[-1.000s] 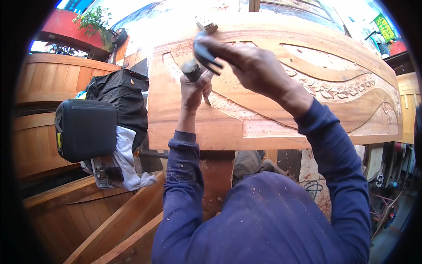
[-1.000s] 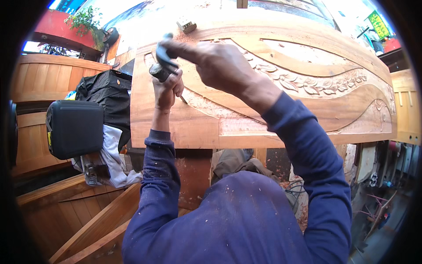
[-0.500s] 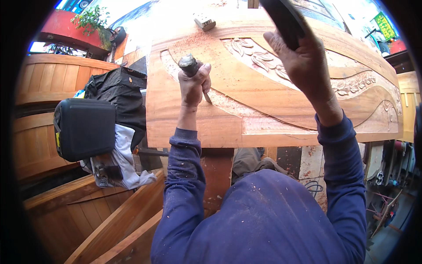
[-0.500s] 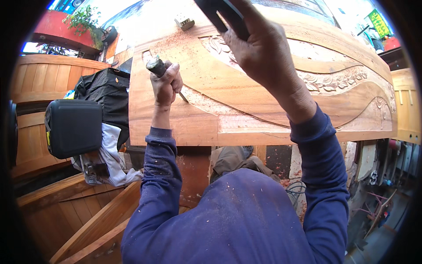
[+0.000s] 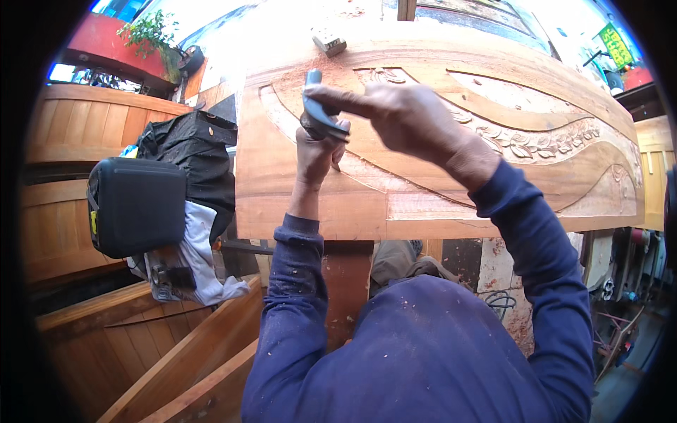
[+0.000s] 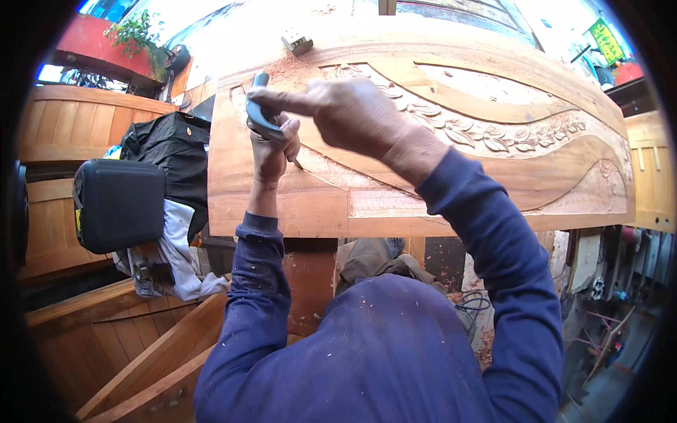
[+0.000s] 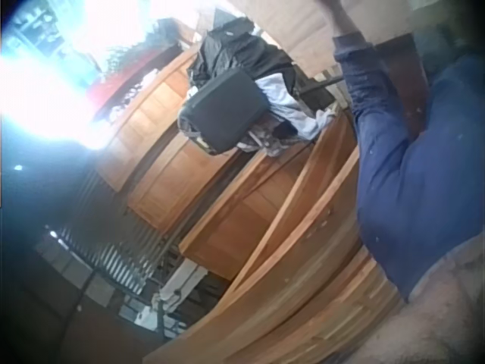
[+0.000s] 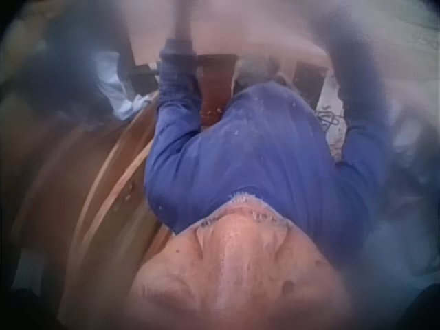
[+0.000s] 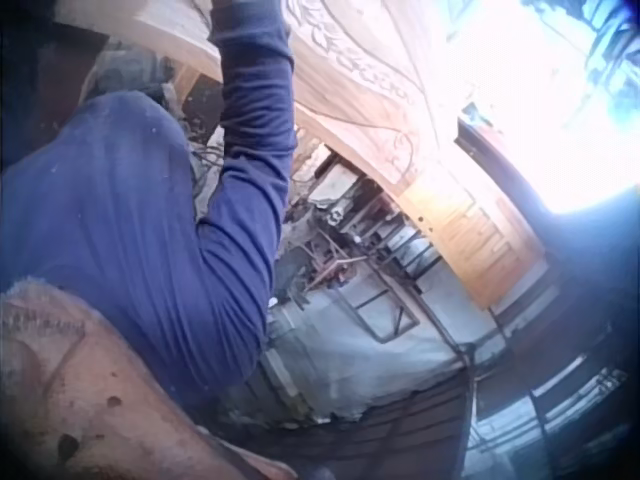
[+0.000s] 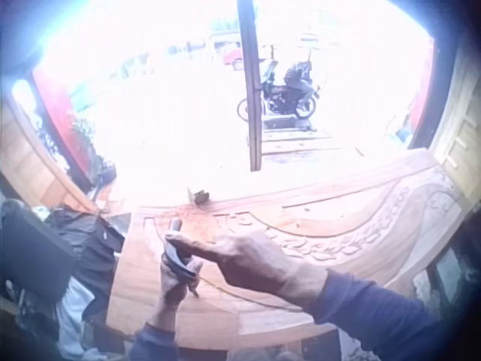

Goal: The person carves decorative patterns into a large wooden board using a chisel and a hammer.

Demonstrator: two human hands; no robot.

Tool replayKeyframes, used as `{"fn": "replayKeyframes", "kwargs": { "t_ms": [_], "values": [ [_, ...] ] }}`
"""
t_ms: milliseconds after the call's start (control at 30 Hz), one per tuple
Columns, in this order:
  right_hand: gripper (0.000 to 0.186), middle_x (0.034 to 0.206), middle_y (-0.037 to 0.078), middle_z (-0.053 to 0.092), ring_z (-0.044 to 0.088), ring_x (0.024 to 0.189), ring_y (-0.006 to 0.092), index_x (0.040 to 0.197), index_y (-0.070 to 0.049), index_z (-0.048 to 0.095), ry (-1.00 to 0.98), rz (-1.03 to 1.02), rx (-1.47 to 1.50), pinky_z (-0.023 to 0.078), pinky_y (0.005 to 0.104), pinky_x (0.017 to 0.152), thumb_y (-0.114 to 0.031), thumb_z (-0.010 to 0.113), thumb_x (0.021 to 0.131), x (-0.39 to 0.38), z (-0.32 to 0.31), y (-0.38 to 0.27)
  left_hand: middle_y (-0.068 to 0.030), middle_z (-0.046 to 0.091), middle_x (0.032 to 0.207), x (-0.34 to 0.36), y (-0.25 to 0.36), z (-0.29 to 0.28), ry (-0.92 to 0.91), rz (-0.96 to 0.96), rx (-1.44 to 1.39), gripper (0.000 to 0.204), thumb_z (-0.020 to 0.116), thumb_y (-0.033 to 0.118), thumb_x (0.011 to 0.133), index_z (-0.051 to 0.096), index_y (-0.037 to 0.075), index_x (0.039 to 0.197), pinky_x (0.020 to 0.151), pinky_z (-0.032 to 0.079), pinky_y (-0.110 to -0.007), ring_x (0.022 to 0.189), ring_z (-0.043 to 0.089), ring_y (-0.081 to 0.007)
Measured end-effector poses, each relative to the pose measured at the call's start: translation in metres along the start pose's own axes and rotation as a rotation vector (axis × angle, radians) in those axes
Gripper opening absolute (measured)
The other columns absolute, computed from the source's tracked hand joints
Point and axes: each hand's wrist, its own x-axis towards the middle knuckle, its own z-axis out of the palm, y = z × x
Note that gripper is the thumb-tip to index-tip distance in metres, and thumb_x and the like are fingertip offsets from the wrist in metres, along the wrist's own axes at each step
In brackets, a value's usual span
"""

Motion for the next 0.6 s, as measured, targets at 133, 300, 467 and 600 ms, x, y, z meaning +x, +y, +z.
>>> {"fn": "replayKeyframes", "kwargs": {
  "t_ms": [133,300,467,600],
  "values": [
    [0.078,0.128,0.019,0.069,0.072,0.111,0.0317,0.157,-0.026,0.044,0.120,0.178,0.225,0.063,0.0395,0.092,0.006,0.065,0.089,-0.001,-0.030,-0.002,0.0017,0.048,0.058,0.014,0.000,-0.001,-0.024,-0.031,0.051,0.020,0.074,0.013,0.091,0.057,0.005,0.094,0.036,0.036,-0.025,0.041,0.042,-0.0072],
    [0.079,0.135,0.017,0.067,0.071,0.115,0.0319,0.154,-0.024,0.049,0.399,0.116,0.354,0.062,0.0393,0.090,0.014,0.062,0.086,-0.027,-0.043,0.005,0.0024,0.047,0.051,0.036,0.004,-0.019,0.080,-0.012,-0.152,0.025,0.072,0.017,0.092,0.056,0.010,0.075,0.036,0.037,-0.024,0.038,0.043,-0.0071],
    [0.059,0.092,-0.003,0.067,0.059,0.080,0.0055,0.149,-0.010,0.055,0.410,0.360,0.401,0.052,0.0235,0.073,-0.004,0.075,0.094,-0.050,-0.067,0.006,0.0013,0.047,0.053,0.019,0.002,0.002,0.016,-0.056,-0.117,0.025,0.074,0.014,0.092,0.056,0.009,0.075,0.036,0.034,-0.026,0.039,0.042,-0.0083],
    [0.056,0.084,-0.008,0.058,0.050,0.071,0.0029,0.146,-0.009,0.056,0.688,0.322,0.503,0.046,0.0197,0.064,0.000,0.074,0.094,-0.021,-0.089,-0.012,0.0011,0.048,0.054,0.016,0.003,0.004,0.026,-0.070,-0.101,0.025,0.074,0.013,0.093,0.057,0.009,0.076,0.037,0.034,-0.026,0.040,0.042,-0.0084]
  ]
}}
